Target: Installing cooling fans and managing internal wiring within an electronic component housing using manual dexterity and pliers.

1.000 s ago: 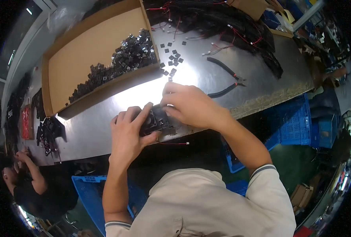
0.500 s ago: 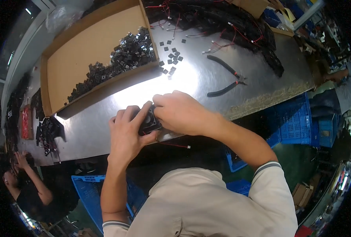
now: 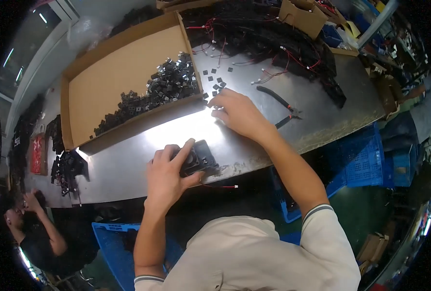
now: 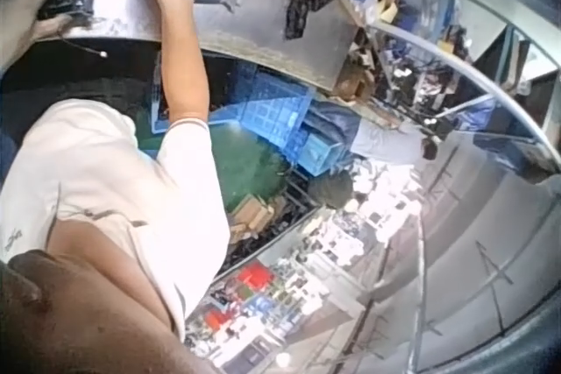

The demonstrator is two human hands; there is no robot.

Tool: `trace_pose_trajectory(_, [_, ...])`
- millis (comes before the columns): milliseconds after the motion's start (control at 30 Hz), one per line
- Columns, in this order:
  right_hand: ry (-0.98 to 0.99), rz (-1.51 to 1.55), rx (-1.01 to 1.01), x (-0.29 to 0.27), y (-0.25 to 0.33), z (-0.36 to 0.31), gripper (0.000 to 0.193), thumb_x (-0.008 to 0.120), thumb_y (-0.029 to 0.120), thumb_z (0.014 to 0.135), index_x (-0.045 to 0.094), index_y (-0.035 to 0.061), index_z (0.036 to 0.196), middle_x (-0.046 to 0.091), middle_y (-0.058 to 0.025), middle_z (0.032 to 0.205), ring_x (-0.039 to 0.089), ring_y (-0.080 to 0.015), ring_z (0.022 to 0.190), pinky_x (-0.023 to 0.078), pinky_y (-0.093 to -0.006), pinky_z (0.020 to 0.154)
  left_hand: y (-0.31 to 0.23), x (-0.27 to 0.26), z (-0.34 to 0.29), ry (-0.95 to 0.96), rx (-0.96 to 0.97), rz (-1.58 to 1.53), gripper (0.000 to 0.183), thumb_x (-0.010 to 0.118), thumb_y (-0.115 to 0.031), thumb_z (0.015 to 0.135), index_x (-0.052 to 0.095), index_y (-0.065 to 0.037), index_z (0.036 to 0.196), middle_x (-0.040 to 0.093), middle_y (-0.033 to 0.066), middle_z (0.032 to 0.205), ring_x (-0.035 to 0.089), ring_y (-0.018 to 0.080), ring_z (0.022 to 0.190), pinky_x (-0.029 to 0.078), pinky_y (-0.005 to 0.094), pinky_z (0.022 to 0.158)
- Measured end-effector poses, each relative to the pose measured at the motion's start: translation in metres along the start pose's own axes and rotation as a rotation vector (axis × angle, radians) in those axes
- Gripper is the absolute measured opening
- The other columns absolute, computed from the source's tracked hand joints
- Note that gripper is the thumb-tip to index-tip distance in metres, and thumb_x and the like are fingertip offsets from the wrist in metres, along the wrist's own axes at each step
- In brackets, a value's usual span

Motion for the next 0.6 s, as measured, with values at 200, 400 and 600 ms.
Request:
trace_pose_trajectory(200, [0.003,-0.084,-0.006,0.012,-0.002,-0.003,0.021,0.067,0.013,0.09,0.067,0.0002,0.106,0.065,-0.015,0.102,0.065,-0.032,0.092,0.052,-0.0378,0.081,0.002,-0.003,-0.001,-0.001,-0.037,-0.028,0.075,0.082,-0.035,0.075,0.054,-0.025,0.144,0.059,0.0099,0.115,0.055,0.0307,0.11,0.043,0.046,0.093])
trace_pose_trajectory(400, [0.129,0.278,-0.278,0.028,0.101,-0.022,0.026,0.063,0.012,0.092,0.063,0.0025,0.116,0.068,-0.0157,0.114,0.064,-0.0347,0.104,0.049,-0.0409,0.094,0.003,0.007,-0.002,-0.06,0.013,-0.009,0.063,0.081,-0.033,0.076,0.06,-0.017,0.134,0.06,0.0103,0.116,0.055,0.0313,0.11,0.041,0.047,0.097])
trace_pose_trajectory(600, [0.18,0.355,-0.112,0.028,0.082,-0.024,0.019,0.068,0.01,0.089,0.064,0.002,0.105,0.067,-0.0137,0.103,0.063,-0.0339,0.097,0.05,-0.0398,0.087,0.006,0.006,-0.004,-0.062,0.006,-0.034,0.064,0.082,-0.036,0.072,0.062,-0.02,0.131,0.059,0.0069,0.123,0.056,0.0312,0.112,0.043,0.053,0.093])
Point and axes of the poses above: each hand's wrist, its own z-axis towards the middle knuckle, its own x-axis out of the palm, y = z × x, the point moved 9 cm from there along z, towards the middle knuckle
